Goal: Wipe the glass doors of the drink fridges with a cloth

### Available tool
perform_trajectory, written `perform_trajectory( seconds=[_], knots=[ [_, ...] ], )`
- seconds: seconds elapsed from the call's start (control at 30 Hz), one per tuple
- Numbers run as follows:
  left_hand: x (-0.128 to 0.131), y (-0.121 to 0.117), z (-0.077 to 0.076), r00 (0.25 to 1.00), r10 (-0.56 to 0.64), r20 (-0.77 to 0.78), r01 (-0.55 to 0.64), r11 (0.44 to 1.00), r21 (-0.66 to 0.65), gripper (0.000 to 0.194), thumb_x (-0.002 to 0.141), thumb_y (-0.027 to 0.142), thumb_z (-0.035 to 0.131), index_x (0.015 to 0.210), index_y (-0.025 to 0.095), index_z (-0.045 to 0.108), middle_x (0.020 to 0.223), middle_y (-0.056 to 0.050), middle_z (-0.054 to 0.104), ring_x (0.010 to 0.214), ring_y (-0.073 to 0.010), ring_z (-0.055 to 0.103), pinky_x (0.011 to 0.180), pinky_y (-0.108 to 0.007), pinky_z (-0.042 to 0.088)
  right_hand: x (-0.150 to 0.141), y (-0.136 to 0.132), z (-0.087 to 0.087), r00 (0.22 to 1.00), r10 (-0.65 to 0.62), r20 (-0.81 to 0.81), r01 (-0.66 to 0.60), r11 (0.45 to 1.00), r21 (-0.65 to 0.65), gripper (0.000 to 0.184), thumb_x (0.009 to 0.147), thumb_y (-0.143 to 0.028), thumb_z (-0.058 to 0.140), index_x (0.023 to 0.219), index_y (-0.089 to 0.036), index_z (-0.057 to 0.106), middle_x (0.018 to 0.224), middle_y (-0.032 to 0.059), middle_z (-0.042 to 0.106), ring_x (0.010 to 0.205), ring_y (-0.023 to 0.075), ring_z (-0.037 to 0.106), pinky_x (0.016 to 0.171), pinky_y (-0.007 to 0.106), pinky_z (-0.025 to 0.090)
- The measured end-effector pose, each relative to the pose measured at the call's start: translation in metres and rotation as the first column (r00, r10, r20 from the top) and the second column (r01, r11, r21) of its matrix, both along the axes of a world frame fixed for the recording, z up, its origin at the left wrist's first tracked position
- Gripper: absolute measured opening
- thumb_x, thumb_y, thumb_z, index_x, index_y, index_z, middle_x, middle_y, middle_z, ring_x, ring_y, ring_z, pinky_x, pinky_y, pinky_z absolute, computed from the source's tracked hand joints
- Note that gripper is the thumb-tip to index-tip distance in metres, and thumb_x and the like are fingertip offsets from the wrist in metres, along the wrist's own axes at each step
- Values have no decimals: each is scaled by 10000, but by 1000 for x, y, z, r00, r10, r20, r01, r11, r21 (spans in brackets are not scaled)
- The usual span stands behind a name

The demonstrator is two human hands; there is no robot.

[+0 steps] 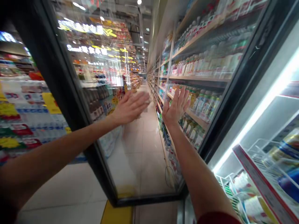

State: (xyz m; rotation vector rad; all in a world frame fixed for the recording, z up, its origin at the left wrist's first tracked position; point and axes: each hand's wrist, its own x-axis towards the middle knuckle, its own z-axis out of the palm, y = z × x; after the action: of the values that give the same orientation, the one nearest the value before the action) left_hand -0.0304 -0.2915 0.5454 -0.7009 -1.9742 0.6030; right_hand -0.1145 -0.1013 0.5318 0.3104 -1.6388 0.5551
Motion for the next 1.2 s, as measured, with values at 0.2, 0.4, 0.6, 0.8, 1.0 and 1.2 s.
perform_trajectory(
  seconds=[0.2, 0.4, 0.6, 0.8, 1.0, 1.2],
  knots=[
    [0, 8, -17, 994, -93, 61, 100, 986, -131, 415, 908, 187, 312, 1322, 187, 332, 1432, 13, 319, 1357, -125, 88, 1139, -352, -20, 3, 0, 1, 1000, -6, 28, 5, 1000, 30, 574, 879, -360, 247, 1381, -82, 230, 1427, 183, 258, 1367, 271, 114, 1042, 566, 137],
    [-3, 6, -27, 998, 12, -63, -2, 989, 148, 475, 881, 234, 391, 1346, 202, 300, 1455, -35, 260, 1367, -200, 48, 1128, -466, 8, 3, 2, 1, 998, 63, 29, -64, 997, 47, 587, 874, -352, 256, 1380, -56, 216, 1425, 208, 232, 1368, 291, 82, 1041, 584, 111],
    [-4, 14, -34, 998, -66, -3, 63, 969, -237, 431, 888, 246, 378, 1317, 215, 354, 1462, 16, 233, 1366, -132, 97, 1143, -360, 80, 4, 2, 2, 998, 56, 17, -56, 998, 13, 590, 857, -345, 298, 1392, -111, 208, 1433, 182, 254, 1365, 285, 126, 1051, 556, 137],
    [1, 0, 32, 944, 171, -284, -83, 951, 298, 452, 854, 251, 432, 1300, 193, 384, 1428, -71, 314, 1367, -212, 100, 1121, -462, 81, 0, 0, 0, 996, 53, -65, -53, 999, -1, 609, 837, -323, 357, 1395, -137, 200, 1428, 182, 277, 1360, 281, 150, 1049, 559, 153],
    [26, -52, -1, 993, 18, -118, -35, 989, -145, 405, 870, 281, 394, 1274, 265, 408, 1414, 21, 350, 1359, -142, 151, 1130, -372, 91, 2, 0, 0, 996, 77, -45, -77, 997, 5, 620, 827, -328, 371, 1393, -136, 205, 1430, 187, 272, 1359, 292, 145, 1038, 576, 163],
    [31, -94, 12, 870, 310, -383, -49, 828, 559, 544, 834, 222, 444, 1357, 228, 293, 1457, -101, 241, 1358, -237, 163, 1093, -478, 190, -1, -2, -1, 996, 74, -46, -74, 997, 3, 614, 826, -340, 374, 1385, -128, 234, 1425, 192, 279, 1352, 305, 167, 1035, 583, 158]
  ],
)
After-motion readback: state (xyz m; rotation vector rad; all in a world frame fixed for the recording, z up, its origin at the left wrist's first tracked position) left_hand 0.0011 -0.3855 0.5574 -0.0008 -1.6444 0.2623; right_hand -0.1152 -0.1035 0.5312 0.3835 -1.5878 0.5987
